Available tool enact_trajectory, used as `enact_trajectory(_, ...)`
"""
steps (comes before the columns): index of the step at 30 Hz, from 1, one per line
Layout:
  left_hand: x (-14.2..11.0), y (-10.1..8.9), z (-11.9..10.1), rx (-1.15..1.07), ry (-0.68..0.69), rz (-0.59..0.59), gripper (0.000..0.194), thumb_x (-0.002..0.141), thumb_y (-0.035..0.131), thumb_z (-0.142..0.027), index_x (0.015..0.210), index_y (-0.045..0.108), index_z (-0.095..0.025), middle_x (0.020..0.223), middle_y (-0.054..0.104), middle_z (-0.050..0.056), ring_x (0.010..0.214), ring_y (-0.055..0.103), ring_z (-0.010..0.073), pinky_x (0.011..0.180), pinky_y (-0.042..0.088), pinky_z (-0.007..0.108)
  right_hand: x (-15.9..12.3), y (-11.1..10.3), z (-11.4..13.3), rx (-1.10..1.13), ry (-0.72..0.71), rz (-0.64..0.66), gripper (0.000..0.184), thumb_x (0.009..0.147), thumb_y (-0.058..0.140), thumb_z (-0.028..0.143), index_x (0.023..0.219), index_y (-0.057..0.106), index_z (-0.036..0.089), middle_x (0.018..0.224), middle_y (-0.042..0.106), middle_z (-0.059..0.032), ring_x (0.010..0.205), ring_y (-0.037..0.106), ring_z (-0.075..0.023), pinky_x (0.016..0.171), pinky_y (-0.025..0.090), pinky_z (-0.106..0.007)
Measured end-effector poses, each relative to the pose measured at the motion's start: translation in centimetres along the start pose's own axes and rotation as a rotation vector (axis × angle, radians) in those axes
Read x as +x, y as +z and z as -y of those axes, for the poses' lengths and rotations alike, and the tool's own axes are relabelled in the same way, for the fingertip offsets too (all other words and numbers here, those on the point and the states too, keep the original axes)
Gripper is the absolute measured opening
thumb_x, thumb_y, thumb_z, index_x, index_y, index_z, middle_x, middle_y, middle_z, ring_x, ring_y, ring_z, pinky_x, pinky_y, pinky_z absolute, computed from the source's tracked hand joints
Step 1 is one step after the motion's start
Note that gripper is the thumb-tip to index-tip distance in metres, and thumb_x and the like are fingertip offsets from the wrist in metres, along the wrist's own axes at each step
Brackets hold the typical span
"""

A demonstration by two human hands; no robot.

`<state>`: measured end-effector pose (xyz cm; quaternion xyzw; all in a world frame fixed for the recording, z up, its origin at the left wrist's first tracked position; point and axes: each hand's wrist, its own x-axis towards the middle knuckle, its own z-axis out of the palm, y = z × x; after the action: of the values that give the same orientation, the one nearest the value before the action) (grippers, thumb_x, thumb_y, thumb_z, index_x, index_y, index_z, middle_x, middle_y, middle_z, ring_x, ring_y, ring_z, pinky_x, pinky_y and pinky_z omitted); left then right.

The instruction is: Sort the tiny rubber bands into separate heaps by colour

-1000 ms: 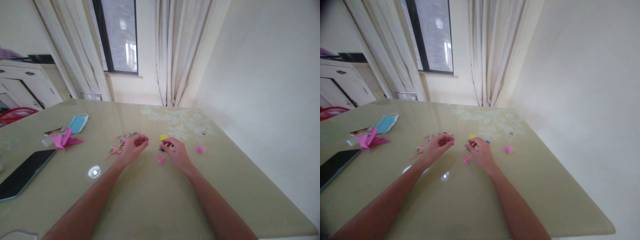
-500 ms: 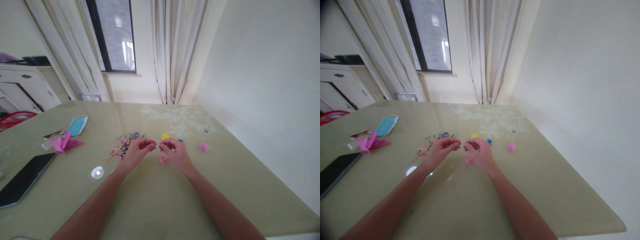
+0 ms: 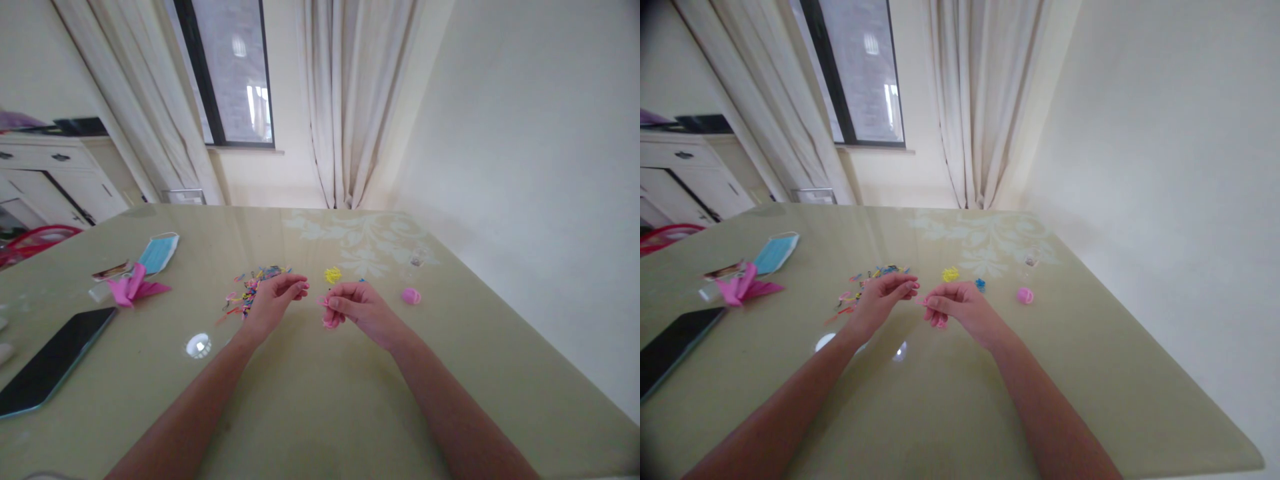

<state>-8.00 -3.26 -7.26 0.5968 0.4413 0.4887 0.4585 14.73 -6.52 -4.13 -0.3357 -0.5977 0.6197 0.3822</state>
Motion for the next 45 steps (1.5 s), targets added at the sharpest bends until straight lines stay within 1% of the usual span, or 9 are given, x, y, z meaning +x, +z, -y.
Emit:
enact_trajectory(2, 0.1, 0.0, 0.0, 0.005, 0.011, -0.003, 0.049, 0.081, 0.078, -0.061, 0.101, 0.081, -0.017, 0.096, 0.083, 0.01, 0.085, 0.078, 0.0227, 0.083, 0.066, 0.038, 0.1, -1.1, 0.0, -0.236, -0.014, 0.018, 0.027, 0.093, 0.075, 0.045, 0.089, 0.078, 0.019, 0.079, 0.076, -0.0034, 0.068, 0.067, -0.0159, 0.067, 0.052, -0.029)
enact_trajectory(5, 0.1, -0.1, 0.1, 0.027, 0.032, -0.022, 0.047, 0.081, 0.078, -0.061, 0.101, 0.083, -0.018, 0.094, 0.083, 0.009, 0.084, 0.077, 0.0219, 0.082, 0.065, 0.037, 0.4, -2.5, -0.5, -0.64, -0.054, -0.042, 0.015, 0.094, 0.07, 0.026, 0.083, 0.078, 0.02, 0.077, 0.074, -0.0009, 0.07, 0.064, -0.016, 0.069, 0.048, -0.028)
enact_trajectory(8, 0.0, 0.1, 0.1, 0.049, 0.061, -0.019, 0.042, 0.08, 0.081, -0.056, 0.098, 0.084, -0.018, 0.088, 0.083, 0.008, 0.082, 0.076, 0.0212, 0.08, 0.064, 0.035, 0.7, -2.9, -1.4, -0.807, -0.086, -0.036, 0.016, 0.092, 0.067, 0.016, 0.084, 0.079, 0.022, 0.081, 0.076, -0.0003, 0.075, 0.065, -0.0166, 0.074, 0.047, -0.028)
enact_trajectory(16, -1.1, 0.5, -1.7, 0.004, 0.143, -0.01, 0.034, 0.078, 0.086, -0.05, 0.094, 0.083, -0.019, 0.093, 0.084, 0.009, 0.086, 0.078, 0.0231, 0.086, 0.065, 0.038, 0.8, -2.8, -2.1, -0.859, -0.131, 0.026, 0.018, 0.094, 0.069, 0.017, 0.087, 0.083, 0.025, 0.082, 0.078, -0.0011, 0.075, 0.068, -0.0173, 0.071, 0.047, -0.028)
enact_trajectory(22, -2.3, 0.7, -3.9, -0.001, 0.216, 0.015, 0.031, 0.079, 0.085, -0.053, 0.084, 0.084, -0.022, 0.086, 0.083, 0.008, 0.082, 0.077, 0.0237, 0.082, 0.066, 0.039, 0.9, -2.9, -1.8, -0.853, -0.138, -0.105, 0.014, 0.094, 0.07, 0.021, 0.091, 0.083, 0.024, 0.085, 0.079, -0.0016, 0.071, 0.065, -0.0163, 0.071, 0.047, -0.028)
enact_trajectory(31, -2.3, 0.6, -4.3, 0.006, 0.224, 0.038, 0.037, 0.081, 0.081, -0.06, 0.082, 0.083, -0.022, 0.081, 0.08, 0.008, 0.077, 0.073, 0.0218, 0.074, 0.064, 0.036, 0.9, -3.2, -1.2, -0.823, -0.166, -0.223, 0.019, 0.097, 0.067, 0.032, 0.09, 0.082, 0.022, 0.085, 0.078, -0.0018, 0.069, 0.061, -0.0158, 0.069, 0.045, -0.029)
enact_trajectory(34, -2.2, 0.7, -3.7, 0.055, 0.231, 0.084, 0.033, 0.087, 0.077, -0.055, 0.086, 0.083, -0.022, 0.083, 0.08, 0.007, 0.078, 0.073, 0.0209, 0.076, 0.061, 0.034, 0.9, -3.4, -1.2, -0.83, -0.168, -0.274, 0.021, 0.097, 0.067, 0.034, 0.089, 0.082, 0.022, 0.084, 0.079, -0.0022, 0.068, 0.062, -0.0161, 0.068, 0.046, -0.029)
enact_trajectory(40, -2.0, 2.3, -0.5, 0.391, 0.188, 0.192, 0.019, 0.095, 0.066, -0.034, 0.093, 0.084, -0.027, 0.093, 0.083, 0.004, 0.085, 0.074, 0.0223, 0.078, 0.056, 0.032, 0.9, -3.5, -1.2, -0.818, -0.162, -0.336, 0.019, 0.096, 0.066, 0.034, 0.091, 0.081, 0.022, 0.083, 0.079, -0.0025, 0.066, 0.061, -0.0168, 0.066, 0.045, -0.03)
enact_trajectory(45, -1.5, 2.0, 1.4, 0.603, 0.295, 0.249, 0.029, 0.1, 0.056, -0.025, 0.103, 0.084, -0.027, 0.102, 0.08, 0.008, 0.1, 0.072, 0.0257, 0.092, 0.052, 0.037, 0.8, -3.4, -1.2, -0.81, -0.162, -0.332, 0.02, 0.095, 0.066, 0.034, 0.088, 0.081, 0.023, 0.079, 0.078, -0.0016, 0.062, 0.059, -0.0165, 0.064, 0.044, -0.03)
